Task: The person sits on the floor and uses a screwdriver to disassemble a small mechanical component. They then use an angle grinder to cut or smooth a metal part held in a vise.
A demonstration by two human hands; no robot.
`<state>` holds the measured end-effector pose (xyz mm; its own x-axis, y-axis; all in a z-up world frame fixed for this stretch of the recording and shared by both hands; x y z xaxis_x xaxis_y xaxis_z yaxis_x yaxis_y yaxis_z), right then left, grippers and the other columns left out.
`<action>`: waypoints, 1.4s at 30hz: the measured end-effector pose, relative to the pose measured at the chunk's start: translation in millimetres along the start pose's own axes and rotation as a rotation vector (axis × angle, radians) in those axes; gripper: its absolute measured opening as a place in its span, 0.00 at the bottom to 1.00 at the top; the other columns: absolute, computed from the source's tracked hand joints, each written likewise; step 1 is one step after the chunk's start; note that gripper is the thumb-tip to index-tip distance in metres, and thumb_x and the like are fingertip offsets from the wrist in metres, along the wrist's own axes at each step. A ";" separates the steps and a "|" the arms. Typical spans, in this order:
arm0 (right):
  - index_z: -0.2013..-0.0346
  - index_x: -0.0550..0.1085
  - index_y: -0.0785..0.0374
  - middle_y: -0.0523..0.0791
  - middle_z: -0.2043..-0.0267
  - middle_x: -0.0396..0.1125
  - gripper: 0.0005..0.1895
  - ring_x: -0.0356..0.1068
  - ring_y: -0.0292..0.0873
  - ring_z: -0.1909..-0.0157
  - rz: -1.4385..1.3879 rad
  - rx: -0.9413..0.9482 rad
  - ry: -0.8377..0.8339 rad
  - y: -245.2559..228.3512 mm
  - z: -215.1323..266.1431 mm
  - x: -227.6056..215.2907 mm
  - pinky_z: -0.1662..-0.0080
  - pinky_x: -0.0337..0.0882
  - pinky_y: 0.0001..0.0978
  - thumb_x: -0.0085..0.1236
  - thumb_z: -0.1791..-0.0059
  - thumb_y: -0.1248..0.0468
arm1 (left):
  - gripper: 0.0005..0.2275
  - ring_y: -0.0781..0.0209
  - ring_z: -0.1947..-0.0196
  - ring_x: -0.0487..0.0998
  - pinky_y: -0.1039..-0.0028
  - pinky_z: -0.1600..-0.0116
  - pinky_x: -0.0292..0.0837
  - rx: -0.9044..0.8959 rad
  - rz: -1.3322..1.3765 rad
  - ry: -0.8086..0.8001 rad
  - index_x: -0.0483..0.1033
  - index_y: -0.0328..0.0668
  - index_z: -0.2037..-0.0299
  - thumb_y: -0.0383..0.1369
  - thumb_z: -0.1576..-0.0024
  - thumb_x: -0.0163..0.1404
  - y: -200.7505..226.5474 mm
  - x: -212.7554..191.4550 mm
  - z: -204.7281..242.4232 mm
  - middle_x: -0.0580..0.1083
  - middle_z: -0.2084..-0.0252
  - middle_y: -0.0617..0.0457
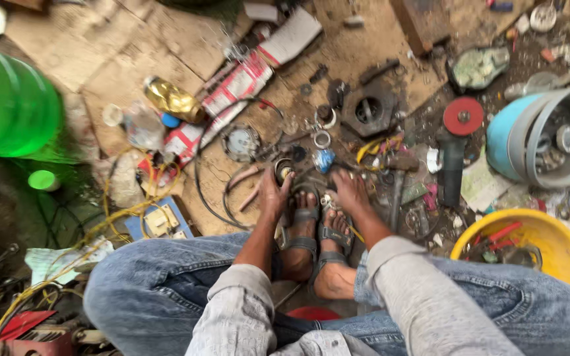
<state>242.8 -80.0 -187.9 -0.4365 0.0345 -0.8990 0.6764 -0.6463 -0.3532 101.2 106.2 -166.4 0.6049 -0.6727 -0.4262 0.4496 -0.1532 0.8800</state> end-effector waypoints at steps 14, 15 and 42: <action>0.42 0.67 0.57 0.51 0.54 0.71 0.22 0.75 0.51 0.60 -0.453 0.114 -0.090 -56.9 -43.0 -236.5 0.54 0.75 0.44 0.52 0.49 0.56 | 0.24 0.57 0.62 0.82 0.71 0.63 0.79 -0.116 1.248 -0.649 0.63 0.41 0.38 0.49 0.37 0.47 246.2 -81.9 33.6 0.78 0.55 0.48; 0.47 0.72 0.60 0.52 0.57 0.73 0.18 0.74 0.51 0.63 -0.422 0.070 -0.091 -63.6 -37.8 -268.6 0.59 0.76 0.45 0.52 0.50 0.58 | 0.27 0.57 0.64 0.82 0.70 0.64 0.79 -0.107 1.315 -0.684 0.63 0.46 0.36 0.54 0.38 0.43 260.2 -89.0 39.5 0.78 0.57 0.48; 0.42 0.71 0.60 0.45 0.55 0.68 0.39 0.74 0.42 0.75 -0.079 -0.435 -0.035 -171.6 122.3 -306.5 0.72 0.75 0.35 0.71 0.63 0.48 | 0.33 0.61 0.20 0.37 0.66 0.20 0.33 -0.310 0.909 -0.523 0.37 0.48 0.23 0.56 0.35 0.19 162.5 -11.7 145.4 0.40 0.19 0.53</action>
<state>188.0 -72.8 179.9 -0.5113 0.0404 -0.8584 0.8237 -0.2619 -0.5029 71.6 -16.2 12.1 0.4732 -0.6780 0.5625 0.1665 0.6959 0.6986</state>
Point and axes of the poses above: each hand's wrist, its own z-axis away from the middle knuckle, its own x-axis out of the palm, y = z × x, the point moved 6 cm from there along -z, towards the middle knuckle
